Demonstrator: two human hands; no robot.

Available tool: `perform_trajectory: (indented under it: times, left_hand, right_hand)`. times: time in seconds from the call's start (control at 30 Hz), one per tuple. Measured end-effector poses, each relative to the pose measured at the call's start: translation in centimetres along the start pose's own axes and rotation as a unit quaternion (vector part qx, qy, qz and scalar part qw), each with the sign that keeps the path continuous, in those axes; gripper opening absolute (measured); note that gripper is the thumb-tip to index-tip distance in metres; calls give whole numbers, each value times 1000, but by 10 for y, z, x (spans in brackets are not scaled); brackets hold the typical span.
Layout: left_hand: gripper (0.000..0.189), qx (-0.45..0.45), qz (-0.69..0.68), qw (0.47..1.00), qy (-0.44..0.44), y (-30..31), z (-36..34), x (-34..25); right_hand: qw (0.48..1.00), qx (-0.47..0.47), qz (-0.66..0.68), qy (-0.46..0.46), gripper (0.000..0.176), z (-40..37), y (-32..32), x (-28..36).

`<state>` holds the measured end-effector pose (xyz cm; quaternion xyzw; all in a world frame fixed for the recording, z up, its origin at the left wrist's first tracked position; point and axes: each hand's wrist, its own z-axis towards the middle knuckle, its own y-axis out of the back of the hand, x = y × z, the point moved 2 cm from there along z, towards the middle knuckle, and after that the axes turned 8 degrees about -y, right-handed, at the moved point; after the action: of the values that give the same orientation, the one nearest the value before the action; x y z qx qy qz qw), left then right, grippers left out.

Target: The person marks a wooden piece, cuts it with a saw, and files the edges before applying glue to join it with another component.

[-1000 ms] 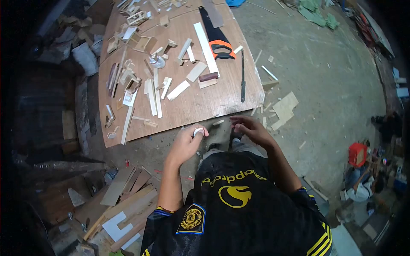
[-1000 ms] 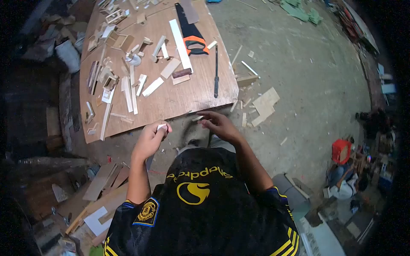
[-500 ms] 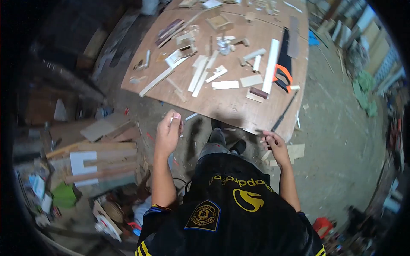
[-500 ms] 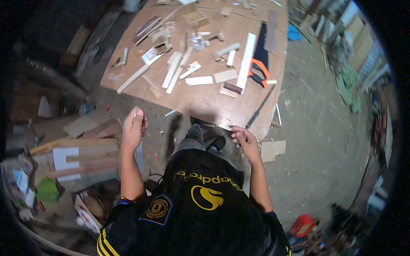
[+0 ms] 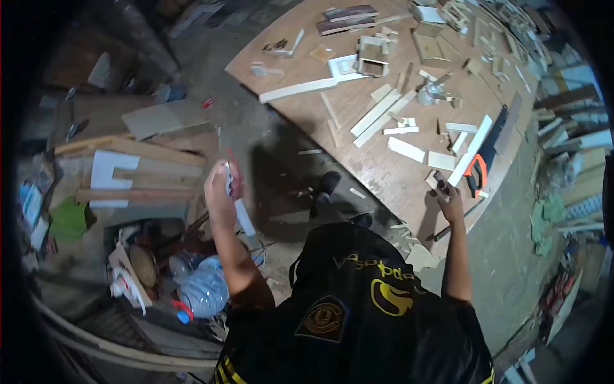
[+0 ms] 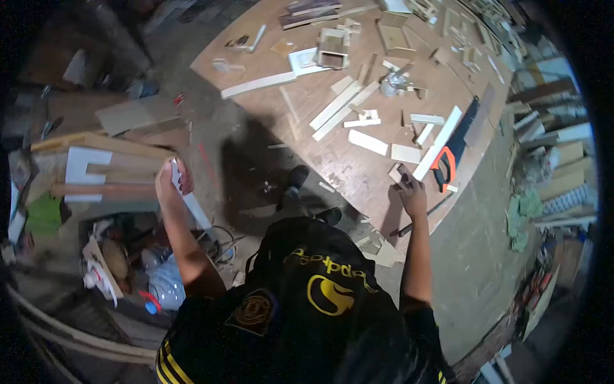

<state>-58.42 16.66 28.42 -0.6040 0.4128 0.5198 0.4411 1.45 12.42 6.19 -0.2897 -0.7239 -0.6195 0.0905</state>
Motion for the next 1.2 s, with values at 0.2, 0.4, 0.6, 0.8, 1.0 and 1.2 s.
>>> perform_trajectory:
  times: [0.2, 0.4, 0.6, 0.8, 1.0, 1.2]
  left_hand:
    - [34, 128, 134, 983, 4, -29, 48, 19]
    - [38, 336, 169, 925, 62, -92, 95, 26]
    - [38, 549, 221, 806, 24, -202, 134, 26]
    - [33, 719, 230, 648, -97, -329, 109, 28]
    - [38, 749, 217, 620, -89, -388, 34, 51]
    - [37, 748, 140, 647, 45, -407, 16, 30]
  right_hand:
    - [946, -12, -241, -217, 60, 25, -13, 27]
    - [933, -119, -202, -274, 40, 1, -17, 54]
    - [900, -195, 80, -382, 31, -33, -20, 65]
    - [782, -265, 445, -346, 39, -59, -43, 65]
    - [675, -187, 673, -236, 39, -87, 23, 166]
    - [788, -202, 563, -147, 48, -122, 98, 221]
